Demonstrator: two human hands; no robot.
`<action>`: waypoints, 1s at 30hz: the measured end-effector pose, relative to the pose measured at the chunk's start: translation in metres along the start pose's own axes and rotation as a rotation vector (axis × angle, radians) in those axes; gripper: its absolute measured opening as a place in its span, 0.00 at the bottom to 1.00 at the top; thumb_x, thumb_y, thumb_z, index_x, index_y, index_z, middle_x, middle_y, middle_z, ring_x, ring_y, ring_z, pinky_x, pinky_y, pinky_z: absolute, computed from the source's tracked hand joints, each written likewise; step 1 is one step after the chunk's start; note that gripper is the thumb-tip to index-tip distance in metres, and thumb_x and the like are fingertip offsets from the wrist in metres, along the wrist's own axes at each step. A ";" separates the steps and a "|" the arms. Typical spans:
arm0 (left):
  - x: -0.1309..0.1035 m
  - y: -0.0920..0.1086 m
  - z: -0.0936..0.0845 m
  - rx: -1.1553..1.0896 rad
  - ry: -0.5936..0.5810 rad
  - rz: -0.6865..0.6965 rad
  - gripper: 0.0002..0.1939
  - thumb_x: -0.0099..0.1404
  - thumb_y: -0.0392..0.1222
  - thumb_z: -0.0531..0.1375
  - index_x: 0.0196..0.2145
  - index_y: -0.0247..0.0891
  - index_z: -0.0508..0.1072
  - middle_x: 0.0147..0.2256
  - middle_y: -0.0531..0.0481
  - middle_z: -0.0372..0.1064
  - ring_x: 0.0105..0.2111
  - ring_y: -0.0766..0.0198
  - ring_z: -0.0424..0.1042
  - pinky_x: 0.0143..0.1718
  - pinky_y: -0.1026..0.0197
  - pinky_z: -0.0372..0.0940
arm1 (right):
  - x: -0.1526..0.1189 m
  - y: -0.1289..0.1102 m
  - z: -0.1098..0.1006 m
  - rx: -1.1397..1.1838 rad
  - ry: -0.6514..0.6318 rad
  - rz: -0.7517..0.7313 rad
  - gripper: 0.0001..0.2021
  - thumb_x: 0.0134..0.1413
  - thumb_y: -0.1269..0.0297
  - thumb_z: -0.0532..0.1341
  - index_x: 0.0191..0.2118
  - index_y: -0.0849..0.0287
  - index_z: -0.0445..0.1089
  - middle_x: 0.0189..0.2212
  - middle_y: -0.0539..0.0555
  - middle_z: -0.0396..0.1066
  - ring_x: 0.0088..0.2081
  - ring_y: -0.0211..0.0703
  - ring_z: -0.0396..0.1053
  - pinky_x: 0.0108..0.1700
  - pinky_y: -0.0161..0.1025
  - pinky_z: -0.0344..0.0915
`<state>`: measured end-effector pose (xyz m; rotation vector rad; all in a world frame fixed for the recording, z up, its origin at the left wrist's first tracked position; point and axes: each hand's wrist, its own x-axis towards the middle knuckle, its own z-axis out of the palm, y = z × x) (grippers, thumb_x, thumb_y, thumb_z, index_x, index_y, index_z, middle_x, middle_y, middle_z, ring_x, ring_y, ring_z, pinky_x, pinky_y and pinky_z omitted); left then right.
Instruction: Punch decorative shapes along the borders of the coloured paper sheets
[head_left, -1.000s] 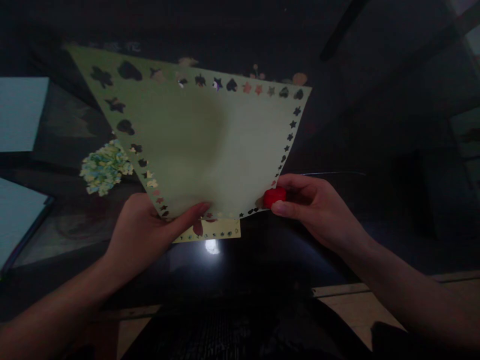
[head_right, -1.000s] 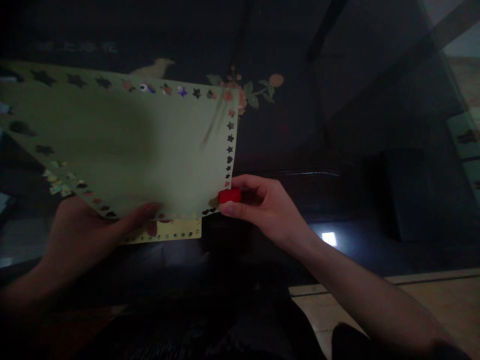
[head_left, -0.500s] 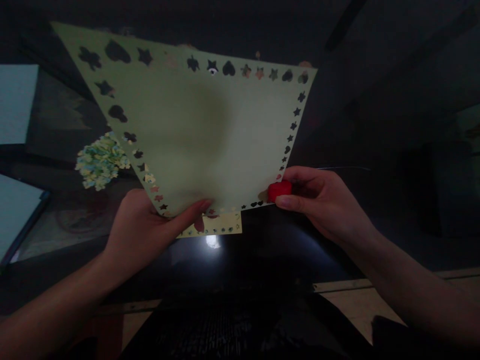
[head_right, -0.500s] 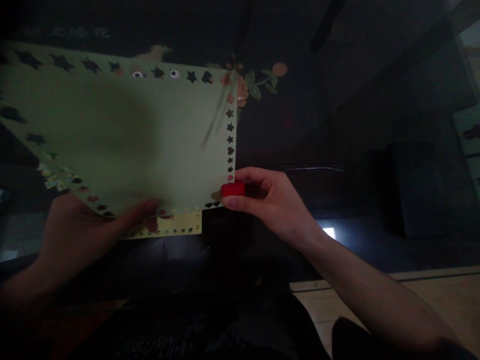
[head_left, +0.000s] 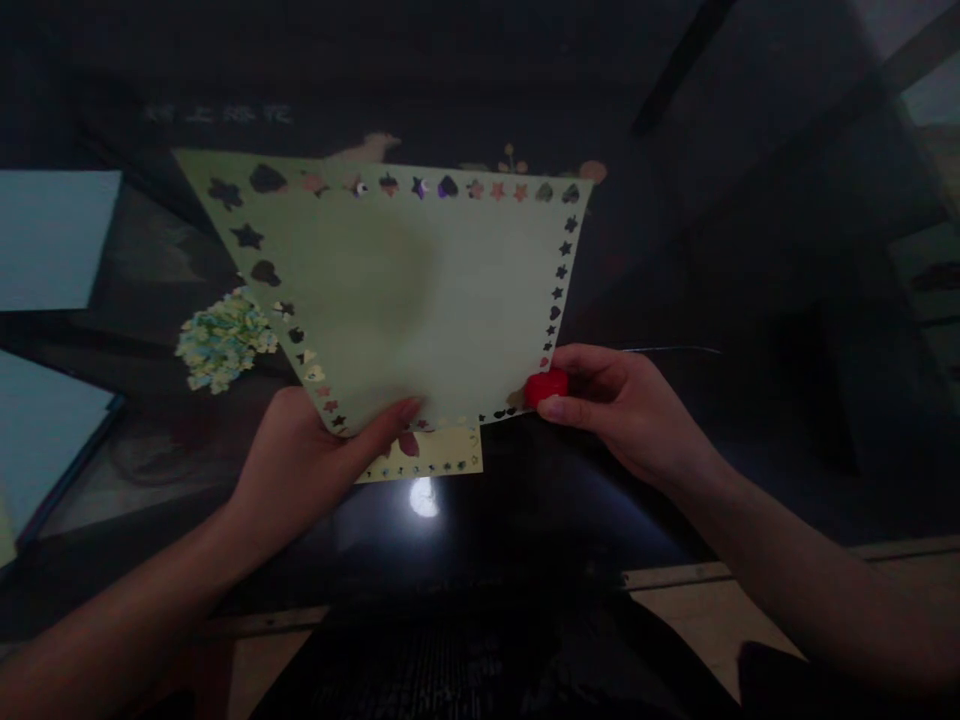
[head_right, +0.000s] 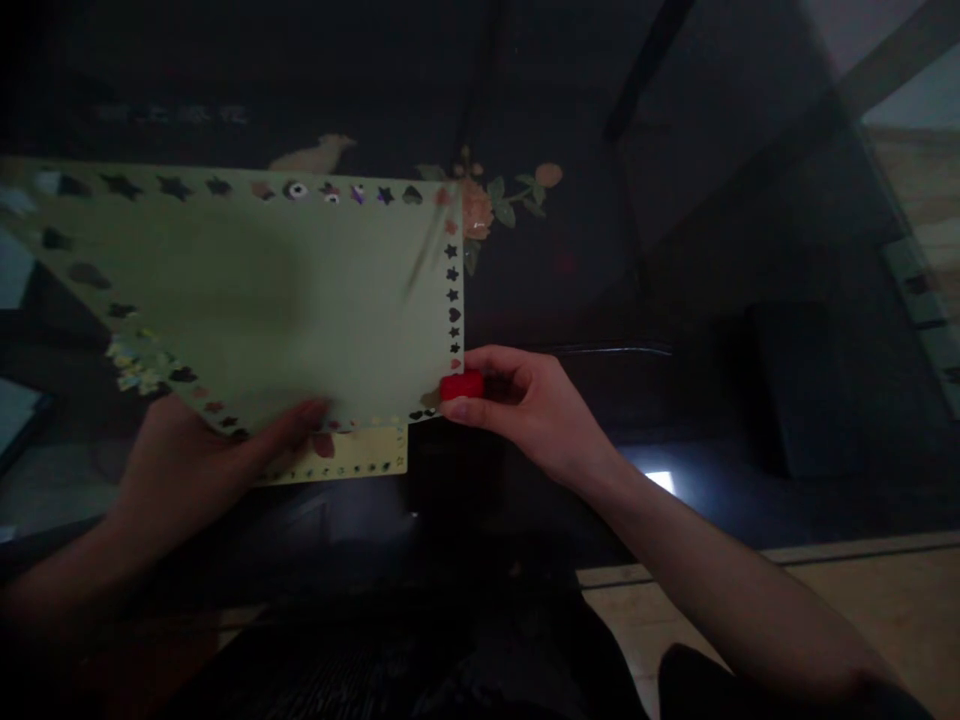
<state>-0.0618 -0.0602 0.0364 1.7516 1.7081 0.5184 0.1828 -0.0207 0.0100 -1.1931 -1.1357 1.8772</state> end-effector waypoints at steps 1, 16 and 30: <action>0.000 -0.001 0.000 0.002 -0.011 -0.008 0.17 0.61 0.47 0.56 0.18 0.43 0.75 0.16 0.57 0.69 0.17 0.68 0.66 0.22 0.65 0.58 | 0.000 0.000 0.000 0.002 0.006 -0.005 0.14 0.40 0.67 0.71 0.37 0.56 0.75 0.32 0.48 0.77 0.34 0.37 0.73 0.42 0.37 0.68; 0.005 -0.006 -0.006 -0.065 -0.043 -0.095 0.20 0.61 0.51 0.56 0.17 0.41 0.72 0.17 0.54 0.70 0.18 0.67 0.67 0.22 0.67 0.60 | -0.004 -0.007 -0.001 0.037 0.068 -0.026 0.16 0.43 0.64 0.70 0.42 0.54 0.75 0.38 0.51 0.77 0.40 0.40 0.73 0.50 0.43 0.66; 0.009 -0.009 -0.007 -0.054 -0.015 -0.098 0.20 0.61 0.52 0.56 0.16 0.40 0.72 0.17 0.53 0.70 0.17 0.66 0.66 0.20 0.66 0.59 | -0.003 -0.006 0.000 0.124 0.010 -0.056 0.10 0.52 0.62 0.64 0.41 0.55 0.75 0.39 0.53 0.77 0.41 0.40 0.73 0.48 0.41 0.68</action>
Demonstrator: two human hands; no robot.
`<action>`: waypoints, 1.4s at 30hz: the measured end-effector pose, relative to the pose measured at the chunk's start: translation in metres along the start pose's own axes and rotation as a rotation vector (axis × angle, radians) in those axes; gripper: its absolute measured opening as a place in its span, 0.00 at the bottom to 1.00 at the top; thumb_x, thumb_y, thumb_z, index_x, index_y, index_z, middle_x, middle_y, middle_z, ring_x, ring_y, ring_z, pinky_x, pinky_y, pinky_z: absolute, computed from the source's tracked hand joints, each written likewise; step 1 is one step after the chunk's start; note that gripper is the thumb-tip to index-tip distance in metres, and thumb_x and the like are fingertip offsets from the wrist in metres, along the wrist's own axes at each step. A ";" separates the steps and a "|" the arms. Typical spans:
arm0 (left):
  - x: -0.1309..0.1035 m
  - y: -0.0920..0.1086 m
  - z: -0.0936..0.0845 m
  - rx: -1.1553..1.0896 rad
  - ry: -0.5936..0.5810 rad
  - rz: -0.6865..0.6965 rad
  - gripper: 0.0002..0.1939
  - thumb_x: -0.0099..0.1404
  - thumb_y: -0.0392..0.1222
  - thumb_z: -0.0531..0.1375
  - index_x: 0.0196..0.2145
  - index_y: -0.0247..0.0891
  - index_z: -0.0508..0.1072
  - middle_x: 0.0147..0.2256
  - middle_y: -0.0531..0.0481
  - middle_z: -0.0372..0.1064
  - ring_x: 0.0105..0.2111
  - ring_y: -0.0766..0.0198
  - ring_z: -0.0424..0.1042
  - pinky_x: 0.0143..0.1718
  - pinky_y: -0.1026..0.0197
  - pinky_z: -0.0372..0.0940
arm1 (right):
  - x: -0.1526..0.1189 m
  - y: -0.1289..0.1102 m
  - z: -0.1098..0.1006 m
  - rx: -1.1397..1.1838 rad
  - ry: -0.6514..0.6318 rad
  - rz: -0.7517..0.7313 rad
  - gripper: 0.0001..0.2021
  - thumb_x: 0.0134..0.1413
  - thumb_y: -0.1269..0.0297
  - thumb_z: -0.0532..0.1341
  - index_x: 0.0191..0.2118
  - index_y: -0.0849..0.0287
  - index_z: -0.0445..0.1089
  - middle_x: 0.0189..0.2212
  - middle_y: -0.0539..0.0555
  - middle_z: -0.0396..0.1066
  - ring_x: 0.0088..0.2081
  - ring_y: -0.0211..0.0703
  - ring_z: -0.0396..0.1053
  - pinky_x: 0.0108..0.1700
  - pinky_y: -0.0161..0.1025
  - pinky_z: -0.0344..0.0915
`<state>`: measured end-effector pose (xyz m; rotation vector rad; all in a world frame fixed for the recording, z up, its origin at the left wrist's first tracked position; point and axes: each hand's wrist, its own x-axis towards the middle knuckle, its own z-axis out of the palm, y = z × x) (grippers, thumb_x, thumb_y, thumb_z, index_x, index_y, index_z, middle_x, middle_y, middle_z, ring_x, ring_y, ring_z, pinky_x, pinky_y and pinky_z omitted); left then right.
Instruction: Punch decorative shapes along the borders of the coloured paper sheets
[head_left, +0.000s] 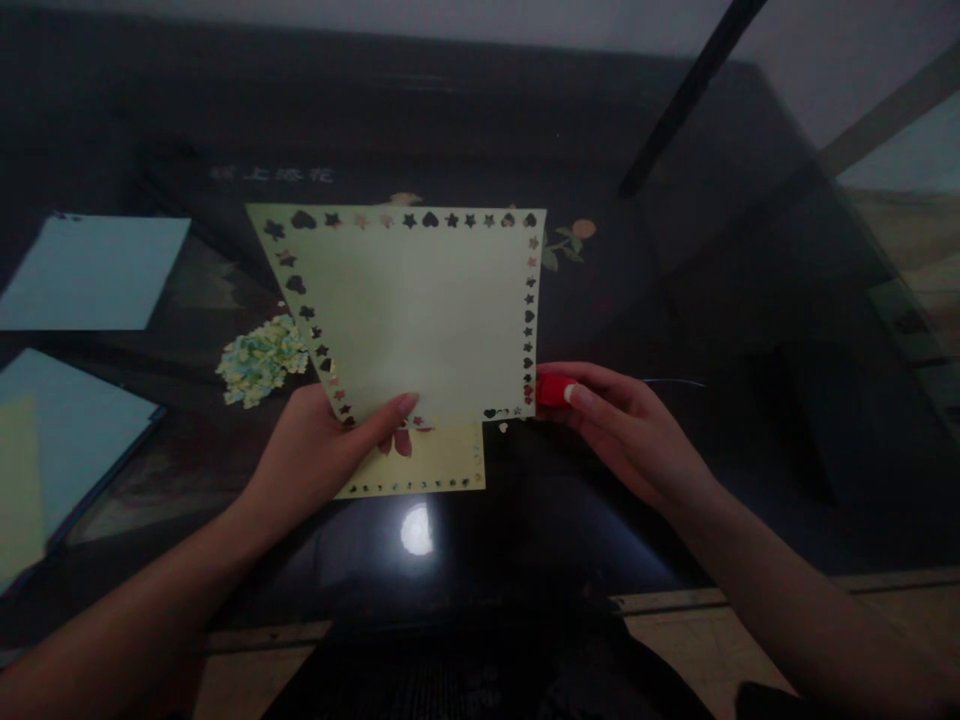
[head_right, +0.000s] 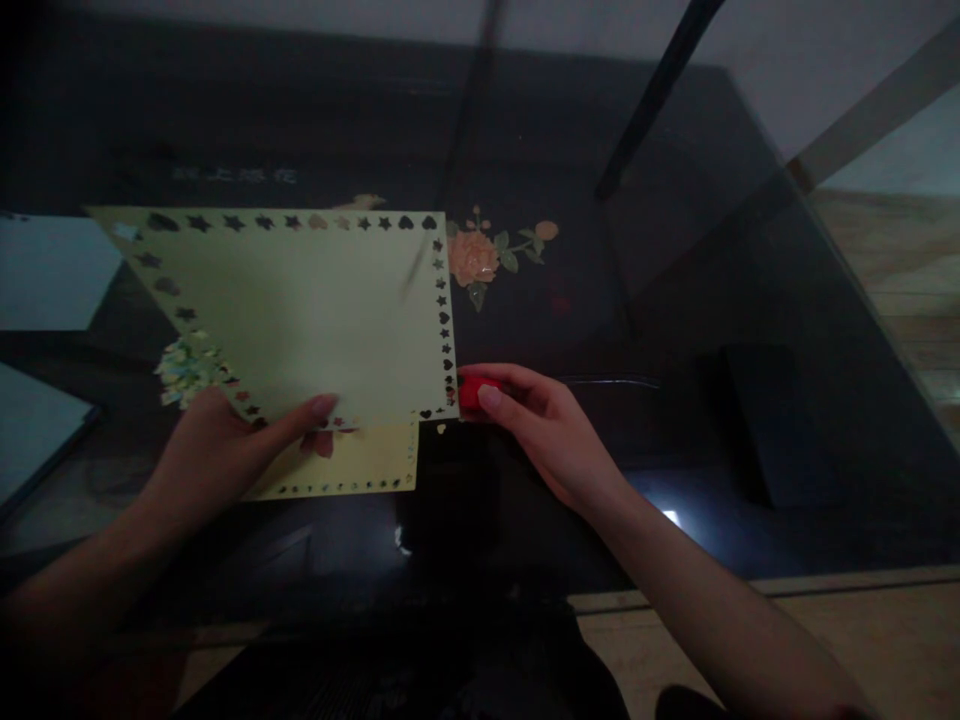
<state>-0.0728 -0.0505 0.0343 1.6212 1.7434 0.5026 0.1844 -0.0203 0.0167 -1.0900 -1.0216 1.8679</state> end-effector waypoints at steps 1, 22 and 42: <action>0.000 0.000 0.000 0.002 0.001 -0.006 0.20 0.61 0.52 0.56 0.17 0.40 0.72 0.17 0.52 0.70 0.17 0.66 0.66 0.20 0.66 0.59 | 0.000 0.000 0.000 -0.002 -0.001 -0.004 0.10 0.53 0.61 0.64 0.41 0.55 0.75 0.39 0.53 0.77 0.40 0.40 0.73 0.48 0.42 0.68; 0.005 0.001 -0.010 0.022 0.071 0.001 0.19 0.60 0.52 0.56 0.17 0.40 0.71 0.17 0.52 0.71 0.20 0.65 0.69 0.24 0.65 0.61 | 0.002 0.002 -0.001 -0.242 -0.020 -0.151 0.15 0.61 0.52 0.54 0.43 0.55 0.71 0.42 0.54 0.74 0.45 0.42 0.71 0.52 0.43 0.64; 0.006 -0.005 -0.010 -0.003 0.099 -0.031 0.20 0.58 0.53 0.55 0.16 0.38 0.71 0.18 0.51 0.69 0.20 0.63 0.68 0.24 0.64 0.58 | -0.003 0.000 -0.008 -0.332 -0.059 -0.144 0.15 0.63 0.52 0.51 0.45 0.51 0.71 0.45 0.52 0.74 0.51 0.45 0.69 0.56 0.47 0.61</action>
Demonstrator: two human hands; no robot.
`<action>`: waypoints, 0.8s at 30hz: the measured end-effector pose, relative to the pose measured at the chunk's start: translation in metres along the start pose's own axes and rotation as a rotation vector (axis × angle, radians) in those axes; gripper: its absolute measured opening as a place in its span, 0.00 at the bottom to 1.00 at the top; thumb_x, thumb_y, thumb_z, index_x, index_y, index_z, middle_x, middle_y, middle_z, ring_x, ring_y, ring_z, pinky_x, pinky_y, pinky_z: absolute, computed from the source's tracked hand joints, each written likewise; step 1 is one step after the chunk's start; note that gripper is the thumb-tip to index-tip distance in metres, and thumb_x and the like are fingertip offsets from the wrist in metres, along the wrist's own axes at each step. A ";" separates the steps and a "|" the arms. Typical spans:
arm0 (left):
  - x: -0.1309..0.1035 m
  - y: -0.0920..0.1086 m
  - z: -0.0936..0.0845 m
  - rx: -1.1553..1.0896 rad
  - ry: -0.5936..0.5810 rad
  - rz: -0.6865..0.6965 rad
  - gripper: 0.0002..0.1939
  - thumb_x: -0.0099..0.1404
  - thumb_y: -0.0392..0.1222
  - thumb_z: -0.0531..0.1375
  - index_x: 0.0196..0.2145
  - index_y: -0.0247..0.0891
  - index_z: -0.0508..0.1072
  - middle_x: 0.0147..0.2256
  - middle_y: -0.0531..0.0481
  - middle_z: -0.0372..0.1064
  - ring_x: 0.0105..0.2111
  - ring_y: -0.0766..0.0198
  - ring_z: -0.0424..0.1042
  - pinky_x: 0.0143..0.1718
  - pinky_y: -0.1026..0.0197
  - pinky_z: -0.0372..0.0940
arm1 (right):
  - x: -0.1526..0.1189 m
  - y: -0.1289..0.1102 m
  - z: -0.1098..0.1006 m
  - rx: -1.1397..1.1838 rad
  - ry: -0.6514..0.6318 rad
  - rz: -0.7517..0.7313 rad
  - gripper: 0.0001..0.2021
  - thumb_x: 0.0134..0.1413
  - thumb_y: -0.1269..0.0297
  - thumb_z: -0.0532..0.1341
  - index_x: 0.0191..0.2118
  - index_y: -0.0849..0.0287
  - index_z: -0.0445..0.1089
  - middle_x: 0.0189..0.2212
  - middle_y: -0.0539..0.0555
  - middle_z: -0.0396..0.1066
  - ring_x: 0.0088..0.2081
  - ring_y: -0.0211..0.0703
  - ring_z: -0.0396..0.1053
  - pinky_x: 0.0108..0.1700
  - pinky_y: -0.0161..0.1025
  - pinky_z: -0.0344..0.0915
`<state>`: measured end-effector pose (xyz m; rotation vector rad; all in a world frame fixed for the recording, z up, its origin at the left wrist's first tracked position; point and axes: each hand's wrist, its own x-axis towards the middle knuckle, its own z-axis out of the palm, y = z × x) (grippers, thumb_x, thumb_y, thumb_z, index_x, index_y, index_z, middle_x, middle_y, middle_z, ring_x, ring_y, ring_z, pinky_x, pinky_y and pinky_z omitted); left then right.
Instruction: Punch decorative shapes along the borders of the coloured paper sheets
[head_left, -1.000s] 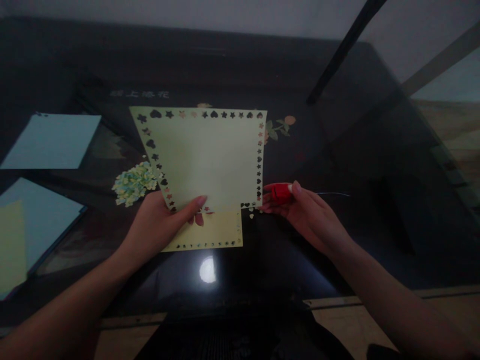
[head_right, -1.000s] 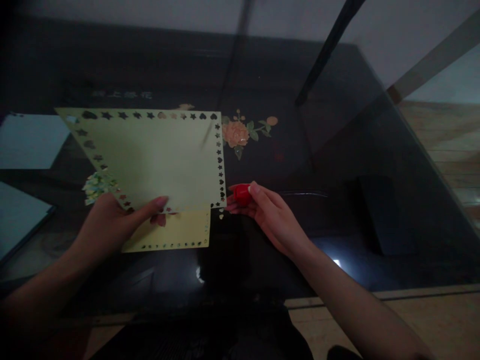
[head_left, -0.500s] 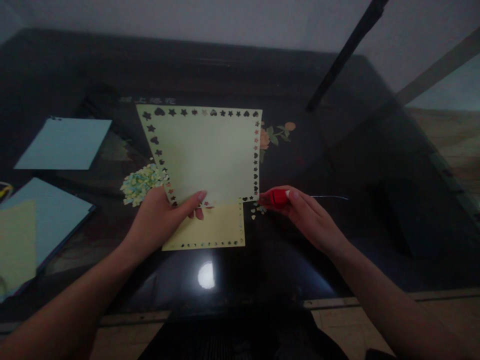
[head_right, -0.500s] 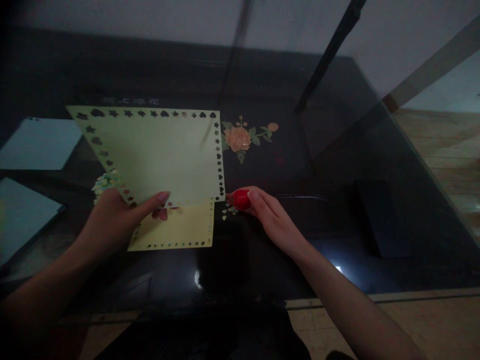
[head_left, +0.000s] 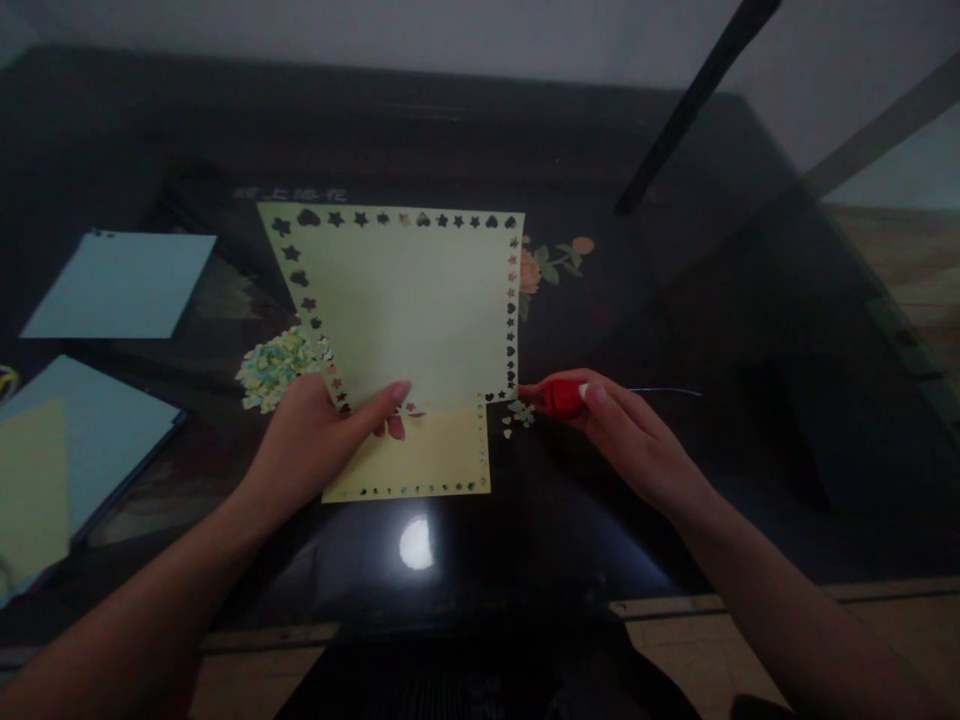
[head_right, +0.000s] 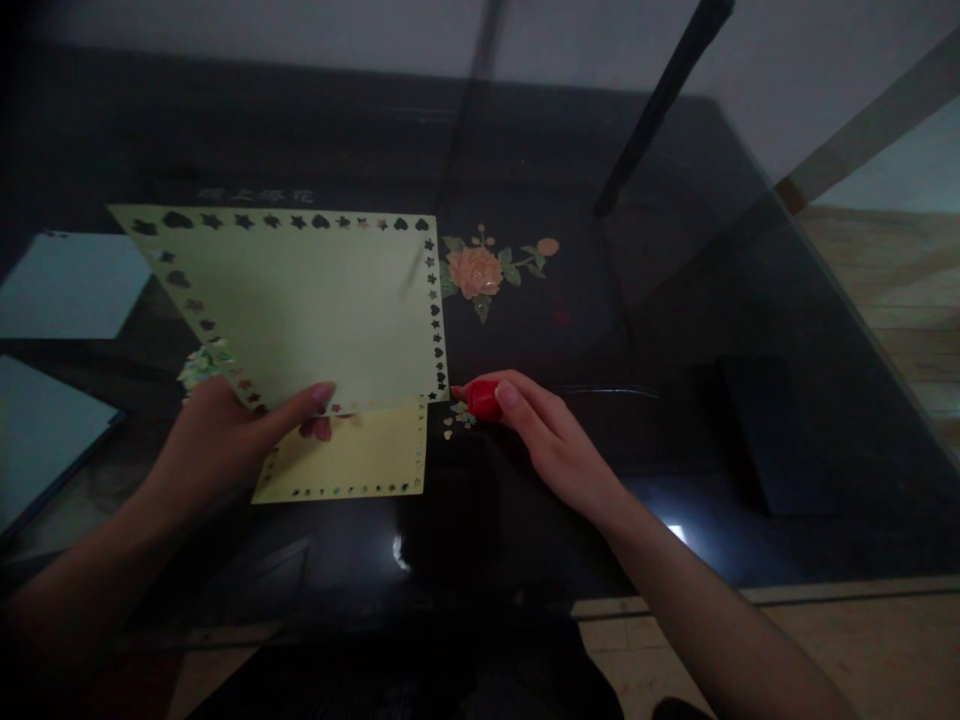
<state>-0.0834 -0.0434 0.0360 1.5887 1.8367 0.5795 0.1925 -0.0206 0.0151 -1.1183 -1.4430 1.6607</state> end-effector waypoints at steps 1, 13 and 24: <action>0.000 0.000 0.000 0.006 0.001 -0.004 0.20 0.58 0.53 0.55 0.16 0.38 0.71 0.18 0.51 0.69 0.20 0.63 0.68 0.24 0.64 0.58 | 0.000 -0.001 0.000 -0.004 0.010 -0.005 0.15 0.63 0.53 0.51 0.45 0.51 0.72 0.46 0.52 0.73 0.51 0.45 0.68 0.55 0.47 0.61; 0.000 -0.002 0.001 0.012 -0.002 0.014 0.19 0.58 0.51 0.56 0.16 0.40 0.70 0.17 0.53 0.68 0.19 0.65 0.66 0.24 0.64 0.58 | 0.005 -0.004 -0.006 -0.044 0.081 -0.039 0.13 0.57 0.60 0.60 0.48 0.52 0.71 0.35 0.49 0.73 0.33 0.35 0.69 0.36 0.34 0.66; 0.001 0.000 0.002 -0.155 -0.068 -0.018 0.20 0.57 0.53 0.56 0.14 0.38 0.67 0.17 0.51 0.67 0.21 0.62 0.67 0.25 0.63 0.59 | 0.012 0.002 -0.008 0.026 0.091 0.022 0.11 0.55 0.58 0.60 0.41 0.58 0.72 0.25 0.49 0.70 0.23 0.34 0.66 0.27 0.35 0.63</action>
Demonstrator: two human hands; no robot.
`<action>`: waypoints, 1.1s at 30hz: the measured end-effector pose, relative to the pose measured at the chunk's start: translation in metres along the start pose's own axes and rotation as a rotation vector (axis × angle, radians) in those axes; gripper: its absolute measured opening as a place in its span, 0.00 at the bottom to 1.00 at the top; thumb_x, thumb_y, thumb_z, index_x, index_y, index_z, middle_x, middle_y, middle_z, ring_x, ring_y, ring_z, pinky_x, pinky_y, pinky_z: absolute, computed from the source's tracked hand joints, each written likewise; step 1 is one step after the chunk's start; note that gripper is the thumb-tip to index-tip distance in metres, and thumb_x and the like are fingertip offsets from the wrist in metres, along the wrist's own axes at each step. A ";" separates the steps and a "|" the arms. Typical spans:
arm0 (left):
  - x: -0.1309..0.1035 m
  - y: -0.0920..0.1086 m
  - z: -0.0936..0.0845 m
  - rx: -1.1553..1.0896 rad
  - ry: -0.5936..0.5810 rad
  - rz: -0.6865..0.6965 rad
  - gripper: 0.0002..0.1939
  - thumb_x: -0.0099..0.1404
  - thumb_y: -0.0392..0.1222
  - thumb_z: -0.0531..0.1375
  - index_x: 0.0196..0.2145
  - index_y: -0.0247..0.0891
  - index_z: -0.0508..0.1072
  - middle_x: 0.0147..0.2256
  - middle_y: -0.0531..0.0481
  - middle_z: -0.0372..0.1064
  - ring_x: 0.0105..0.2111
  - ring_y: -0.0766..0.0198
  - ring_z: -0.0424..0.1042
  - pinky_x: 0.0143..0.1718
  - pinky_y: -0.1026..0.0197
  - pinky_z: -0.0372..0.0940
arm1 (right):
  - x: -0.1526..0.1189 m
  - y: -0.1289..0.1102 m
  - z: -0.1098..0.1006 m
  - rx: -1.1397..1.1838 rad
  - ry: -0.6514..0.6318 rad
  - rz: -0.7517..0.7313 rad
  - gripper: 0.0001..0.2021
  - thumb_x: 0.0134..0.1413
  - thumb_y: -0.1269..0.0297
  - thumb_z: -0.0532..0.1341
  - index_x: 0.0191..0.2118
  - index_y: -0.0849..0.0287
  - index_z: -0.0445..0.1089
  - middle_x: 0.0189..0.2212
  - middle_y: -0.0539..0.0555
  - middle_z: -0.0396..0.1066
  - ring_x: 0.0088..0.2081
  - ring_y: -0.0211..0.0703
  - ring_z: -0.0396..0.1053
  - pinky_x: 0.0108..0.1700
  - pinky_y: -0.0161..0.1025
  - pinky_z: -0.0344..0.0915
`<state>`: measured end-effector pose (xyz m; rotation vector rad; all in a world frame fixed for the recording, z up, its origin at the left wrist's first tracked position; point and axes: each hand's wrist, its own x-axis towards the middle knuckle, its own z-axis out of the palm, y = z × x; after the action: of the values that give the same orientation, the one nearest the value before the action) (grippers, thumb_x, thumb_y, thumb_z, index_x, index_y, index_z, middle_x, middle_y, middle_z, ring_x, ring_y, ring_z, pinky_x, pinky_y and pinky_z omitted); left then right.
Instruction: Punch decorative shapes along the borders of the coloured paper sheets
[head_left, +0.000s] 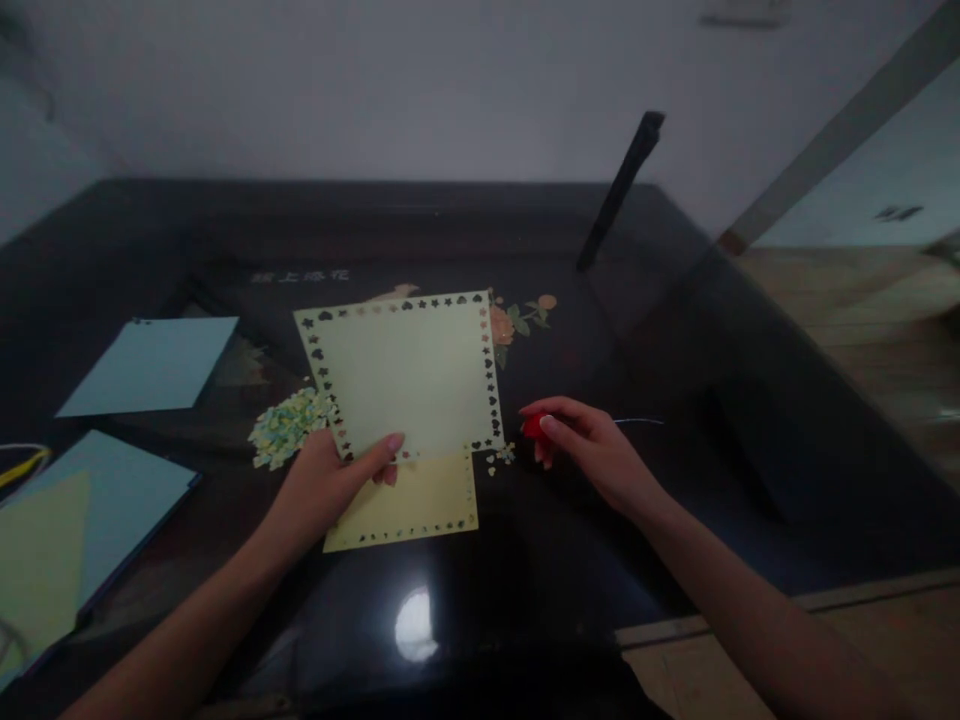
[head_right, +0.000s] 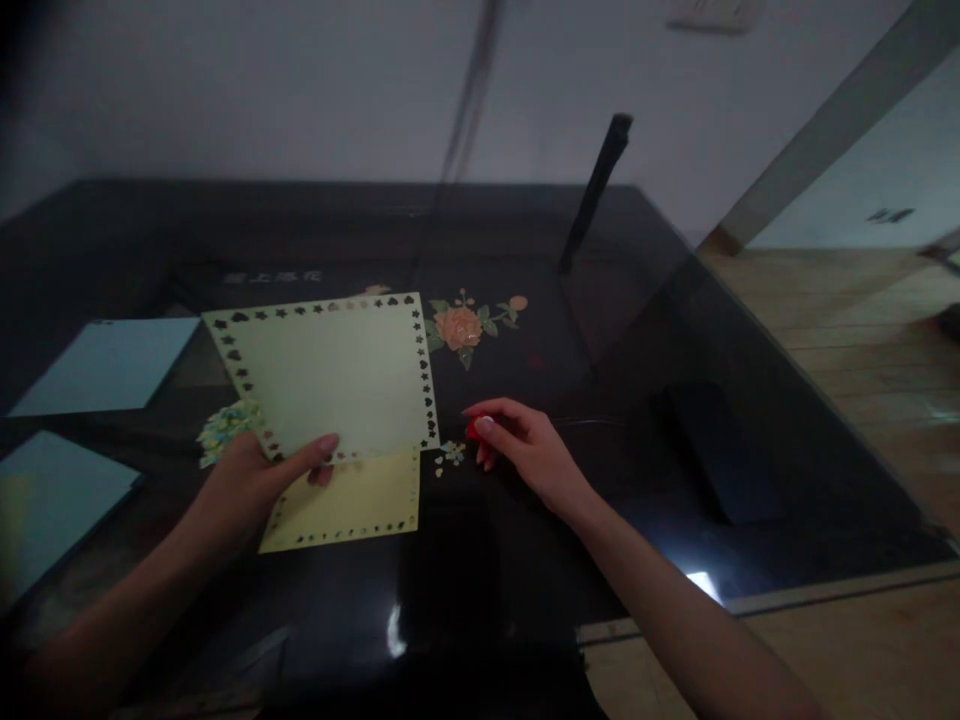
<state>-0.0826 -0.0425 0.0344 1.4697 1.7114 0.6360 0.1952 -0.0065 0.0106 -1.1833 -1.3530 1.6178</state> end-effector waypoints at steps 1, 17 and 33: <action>0.000 0.000 0.001 -0.008 0.001 0.014 0.21 0.57 0.52 0.56 0.14 0.38 0.67 0.17 0.51 0.67 0.21 0.61 0.67 0.26 0.63 0.60 | 0.001 0.002 0.000 -0.014 0.003 -0.011 0.12 0.56 0.57 0.59 0.41 0.58 0.72 0.26 0.50 0.71 0.23 0.34 0.66 0.26 0.35 0.63; -0.003 -0.002 0.007 -0.245 -0.011 0.134 0.18 0.60 0.51 0.58 0.18 0.38 0.71 0.20 0.49 0.71 0.24 0.58 0.70 0.30 0.60 0.64 | 0.049 -0.011 -0.064 -0.517 0.320 -0.324 0.16 0.52 0.59 0.60 0.46 0.60 0.65 0.39 0.57 0.73 0.33 0.43 0.72 0.36 0.43 0.68; -0.003 -0.005 0.027 -0.288 -0.227 0.092 0.15 0.58 0.51 0.58 0.22 0.37 0.71 0.19 0.48 0.73 0.20 0.62 0.68 0.25 0.62 0.63 | 0.088 0.012 -0.102 -0.925 0.440 -0.418 0.16 0.45 0.69 0.65 0.44 0.60 0.73 0.45 0.62 0.69 0.49 0.56 0.64 0.52 0.53 0.59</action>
<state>-0.0633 -0.0499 0.0152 1.3638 1.3255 0.7038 0.2624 0.1060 -0.0221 -1.4922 -1.9251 0.3565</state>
